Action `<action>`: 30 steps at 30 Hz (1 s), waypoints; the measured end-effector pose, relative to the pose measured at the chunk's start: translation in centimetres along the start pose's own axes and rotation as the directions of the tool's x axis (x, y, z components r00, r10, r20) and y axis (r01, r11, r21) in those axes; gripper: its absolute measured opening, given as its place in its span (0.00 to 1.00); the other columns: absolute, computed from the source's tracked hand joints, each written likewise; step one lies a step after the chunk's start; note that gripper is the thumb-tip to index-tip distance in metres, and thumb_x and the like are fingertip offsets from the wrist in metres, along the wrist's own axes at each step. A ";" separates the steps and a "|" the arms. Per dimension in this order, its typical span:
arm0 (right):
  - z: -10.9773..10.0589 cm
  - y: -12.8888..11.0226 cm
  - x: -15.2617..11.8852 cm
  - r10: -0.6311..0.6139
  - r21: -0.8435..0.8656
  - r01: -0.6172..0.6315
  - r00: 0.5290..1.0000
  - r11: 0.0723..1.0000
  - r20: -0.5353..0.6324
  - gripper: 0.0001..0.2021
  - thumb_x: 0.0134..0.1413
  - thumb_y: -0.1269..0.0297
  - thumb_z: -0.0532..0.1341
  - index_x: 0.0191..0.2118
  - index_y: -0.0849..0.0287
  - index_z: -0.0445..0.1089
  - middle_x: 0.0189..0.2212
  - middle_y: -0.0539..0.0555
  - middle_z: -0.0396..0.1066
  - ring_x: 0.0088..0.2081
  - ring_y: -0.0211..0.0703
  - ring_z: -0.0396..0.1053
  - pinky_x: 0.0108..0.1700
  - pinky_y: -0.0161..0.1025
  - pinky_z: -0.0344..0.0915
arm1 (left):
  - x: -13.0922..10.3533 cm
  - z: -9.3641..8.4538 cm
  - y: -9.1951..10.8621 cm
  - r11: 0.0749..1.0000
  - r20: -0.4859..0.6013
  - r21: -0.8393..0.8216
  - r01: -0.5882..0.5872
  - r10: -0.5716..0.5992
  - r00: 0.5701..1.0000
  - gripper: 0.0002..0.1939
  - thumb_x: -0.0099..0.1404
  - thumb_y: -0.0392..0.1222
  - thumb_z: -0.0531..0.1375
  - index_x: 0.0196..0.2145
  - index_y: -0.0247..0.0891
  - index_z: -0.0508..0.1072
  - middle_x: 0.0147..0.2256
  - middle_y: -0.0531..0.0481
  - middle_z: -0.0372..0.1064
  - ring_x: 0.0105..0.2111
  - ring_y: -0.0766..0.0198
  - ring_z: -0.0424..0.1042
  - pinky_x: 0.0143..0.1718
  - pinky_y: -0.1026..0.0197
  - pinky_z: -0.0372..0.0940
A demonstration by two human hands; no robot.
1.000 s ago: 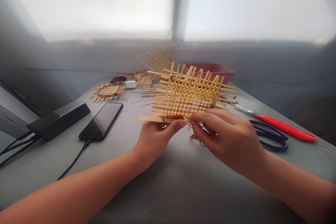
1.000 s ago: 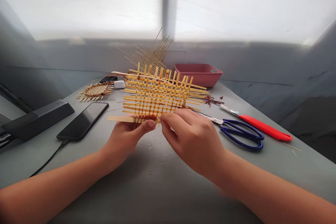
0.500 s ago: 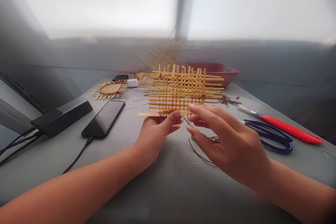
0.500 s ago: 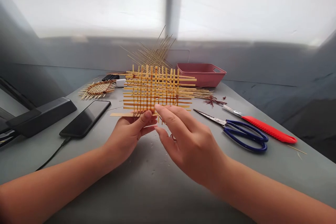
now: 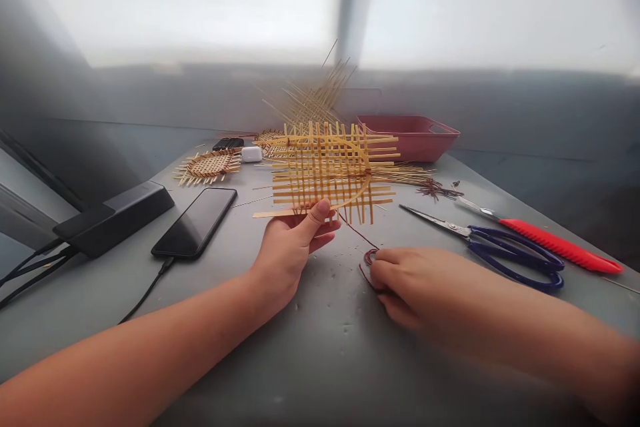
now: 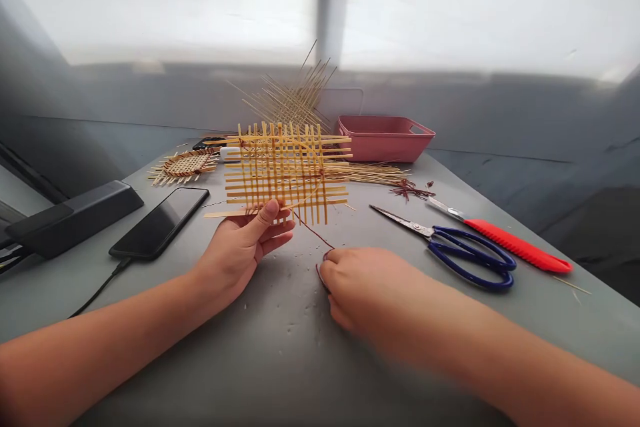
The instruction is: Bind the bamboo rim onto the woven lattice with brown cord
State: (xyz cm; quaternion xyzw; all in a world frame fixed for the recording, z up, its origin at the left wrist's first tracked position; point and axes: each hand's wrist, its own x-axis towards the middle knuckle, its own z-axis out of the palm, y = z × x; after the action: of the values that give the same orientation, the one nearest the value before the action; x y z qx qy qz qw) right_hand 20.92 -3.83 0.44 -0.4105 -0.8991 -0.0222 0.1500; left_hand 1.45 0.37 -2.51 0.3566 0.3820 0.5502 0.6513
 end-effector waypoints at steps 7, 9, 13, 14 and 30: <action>0.5 -1.9 1.3 0.081 0.279 -0.135 0.977 0.951 0.197 0.10 0.49 0.79 0.57 0.25 0.57 0.63 0.23 0.46 0.65 0.23 0.35 0.62 0.24 0.32 0.58 | -0.3 0.1 -0.1 0.993 0.030 0.083 -0.085 0.083 0.996 0.20 0.52 0.54 0.71 0.35 0.36 0.77 0.38 0.46 0.77 0.40 0.57 0.77 0.49 0.52 0.69; 0.2 -2.4 1.6 0.181 0.544 -0.228 0.973 0.807 0.140 0.08 0.50 0.76 0.56 0.25 0.57 0.61 0.20 0.44 0.60 0.21 0.33 0.56 0.22 0.31 0.55 | -0.5 0.1 -0.1 0.989 0.040 0.102 -0.103 0.099 0.994 0.20 0.53 0.55 0.71 0.36 0.37 0.78 0.38 0.46 0.77 0.39 0.57 0.77 0.49 0.51 0.69; 0.1 -2.7 2.0 0.347 0.858 -0.289 0.927 0.424 0.141 0.06 0.51 0.67 0.59 0.26 0.57 0.61 0.16 0.43 0.57 0.18 0.31 0.54 0.17 0.30 0.54 | -0.7 0.2 0.0 0.979 0.048 0.154 -0.135 0.129 0.990 0.19 0.54 0.56 0.70 0.36 0.38 0.78 0.37 0.46 0.77 0.39 0.56 0.77 0.47 0.51 0.70; 0.1 -2.5 2.1 0.372 0.879 -0.294 0.916 0.376 0.148 0.06 0.51 0.66 0.59 0.27 0.57 0.62 0.16 0.43 0.58 0.16 0.31 0.54 0.16 0.29 0.54 | -0.7 0.3 0.1 0.975 0.045 0.167 -0.144 0.138 0.989 0.19 0.54 0.56 0.70 0.36 0.38 0.78 0.37 0.46 0.77 0.39 0.56 0.77 0.46 0.52 0.70; 0.7 -2.3 2.5 0.478 0.913 -0.338 0.856 0.231 0.196 0.05 0.53 0.64 0.60 0.28 0.57 0.65 0.14 0.42 0.61 0.13 0.29 0.53 0.13 0.29 0.48 | -1.1 0.3 0.3 0.926 0.117 0.253 -0.280 0.258 0.959 0.14 0.56 0.52 0.69 0.31 0.38 0.78 0.37 0.46 0.78 0.41 0.54 0.77 0.46 0.54 0.70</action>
State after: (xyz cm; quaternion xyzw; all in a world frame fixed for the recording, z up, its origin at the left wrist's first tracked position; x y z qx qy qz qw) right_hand 17.53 -3.42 0.70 -0.4697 -0.5991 0.5022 0.4101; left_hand 1.47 -0.69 -1.96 0.5123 0.3732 0.5629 0.5304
